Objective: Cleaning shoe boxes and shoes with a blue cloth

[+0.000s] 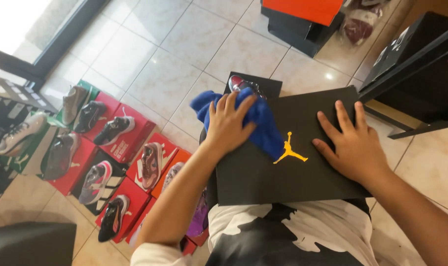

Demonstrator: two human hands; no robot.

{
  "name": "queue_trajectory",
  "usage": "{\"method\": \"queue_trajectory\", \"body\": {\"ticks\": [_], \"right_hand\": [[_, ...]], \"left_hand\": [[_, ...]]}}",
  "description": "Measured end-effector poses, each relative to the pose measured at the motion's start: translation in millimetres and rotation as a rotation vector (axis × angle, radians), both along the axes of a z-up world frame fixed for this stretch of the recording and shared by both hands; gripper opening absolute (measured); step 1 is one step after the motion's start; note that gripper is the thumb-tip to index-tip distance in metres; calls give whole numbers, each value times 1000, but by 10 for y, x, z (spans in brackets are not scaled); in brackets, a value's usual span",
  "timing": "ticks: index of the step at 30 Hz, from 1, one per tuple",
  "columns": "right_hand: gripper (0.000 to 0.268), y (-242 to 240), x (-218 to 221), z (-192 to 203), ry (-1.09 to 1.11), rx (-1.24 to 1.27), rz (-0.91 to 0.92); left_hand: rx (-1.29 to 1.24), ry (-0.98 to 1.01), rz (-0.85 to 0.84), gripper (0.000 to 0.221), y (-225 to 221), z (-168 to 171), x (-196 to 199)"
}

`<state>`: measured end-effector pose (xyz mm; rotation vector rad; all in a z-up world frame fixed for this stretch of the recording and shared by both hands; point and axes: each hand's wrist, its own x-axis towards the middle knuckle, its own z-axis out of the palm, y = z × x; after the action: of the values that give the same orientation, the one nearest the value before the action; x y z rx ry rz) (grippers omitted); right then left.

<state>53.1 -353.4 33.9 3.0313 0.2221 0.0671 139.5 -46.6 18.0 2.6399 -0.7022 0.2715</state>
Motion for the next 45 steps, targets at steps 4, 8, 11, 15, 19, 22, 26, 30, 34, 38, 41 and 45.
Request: {"method": "queue_trajectory", "body": {"ticks": [4, 8, 11, 15, 19, 22, 26, 30, 34, 38, 41, 45], "right_hand": [[72, 85, -63, 32, -55, -1, -6], [68, 166, -74, 62, -53, -142, -74], [68, 187, -116, 52, -15, -79, -99], [69, 144, -157, 59, -61, -37, -82], [70, 72, -138, 46, -134, 21, -43], [70, 60, -126, 146, 38, 38, -82], [71, 144, -119, 224, 112, 72, -56], [69, 222, -100, 200, 101, 51, -1], [75, 146, -16, 44, 42, 98, 90], [72, 130, -5, 171, -118, 353, 249], [84, 413, -181, 408, -124, 505, 318], [91, 1014, -525, 214, 140, 467, 537]], "left_hand": [[86, 753, -83, 68, -527, 16, 975], [250, 753, -411, 61, -1456, -875, 1752], [185, 740, -605, 74, -2176, -1147, 1896], [-147, 964, -714, 80, -2171, -377, 1426], [265, 806, -812, 73, -1343, -881, 1823], [164, 1099, -497, 73, -373, -605, 1500], [-6, 1471, 1, 73, 844, -548, 1076], [-556, 1082, -162, 31, 1328, -433, 629], [-158, 273, -200, 66, 814, 209, -9], [-226, 72, -513, 68, 265, 708, -917], [-503, 697, -998, 58, 348, 668, -1024], [-894, 219, -348, 27, 527, 681, -609]]}}
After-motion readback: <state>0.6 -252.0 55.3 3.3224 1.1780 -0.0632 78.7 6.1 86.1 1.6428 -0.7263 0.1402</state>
